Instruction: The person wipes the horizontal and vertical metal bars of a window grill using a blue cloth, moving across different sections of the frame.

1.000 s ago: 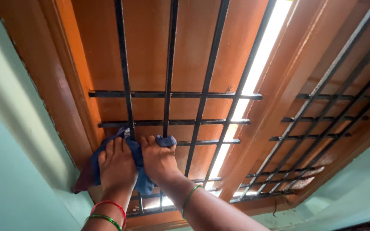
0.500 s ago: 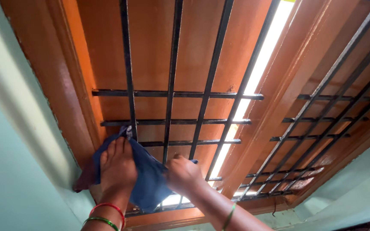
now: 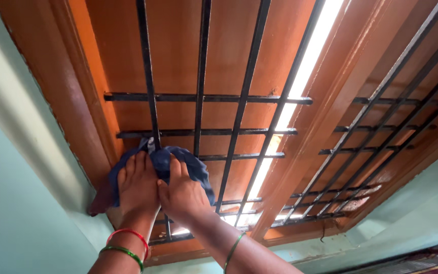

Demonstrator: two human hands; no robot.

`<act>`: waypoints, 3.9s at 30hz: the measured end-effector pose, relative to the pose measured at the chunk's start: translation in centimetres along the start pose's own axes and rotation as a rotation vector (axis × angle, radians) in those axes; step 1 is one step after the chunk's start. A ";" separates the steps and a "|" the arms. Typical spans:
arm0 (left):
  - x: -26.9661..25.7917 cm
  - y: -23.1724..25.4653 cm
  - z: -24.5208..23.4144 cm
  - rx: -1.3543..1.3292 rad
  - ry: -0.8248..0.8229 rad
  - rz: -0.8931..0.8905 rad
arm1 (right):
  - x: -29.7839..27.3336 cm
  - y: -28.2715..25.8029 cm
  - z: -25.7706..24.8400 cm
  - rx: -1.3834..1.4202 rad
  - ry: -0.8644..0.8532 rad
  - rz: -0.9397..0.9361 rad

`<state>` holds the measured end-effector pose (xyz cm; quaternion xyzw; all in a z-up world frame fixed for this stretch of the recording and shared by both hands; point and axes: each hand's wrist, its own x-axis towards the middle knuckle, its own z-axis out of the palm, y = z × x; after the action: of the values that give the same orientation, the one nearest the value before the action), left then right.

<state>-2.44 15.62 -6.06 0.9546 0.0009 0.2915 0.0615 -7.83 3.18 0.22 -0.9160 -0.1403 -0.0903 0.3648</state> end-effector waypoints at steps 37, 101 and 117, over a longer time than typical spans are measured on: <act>1.0 8.2 -0.2 -0.196 0.073 0.042 | 5.3 9.5 -3.3 -0.279 0.041 -0.023; 1.8 16.3 -0.2 -0.387 -0.227 0.001 | -1.0 17.7 -6.6 -0.129 0.472 -0.416; 1.5 16.0 -0.4 -0.449 -0.248 -0.010 | 5.2 17.8 -7.6 -0.329 0.046 0.059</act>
<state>-1.98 -0.13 -3.01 0.9455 -0.0668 0.1649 0.2729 2.31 -13.53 -4.39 -0.9648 -0.0882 -0.1220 0.2158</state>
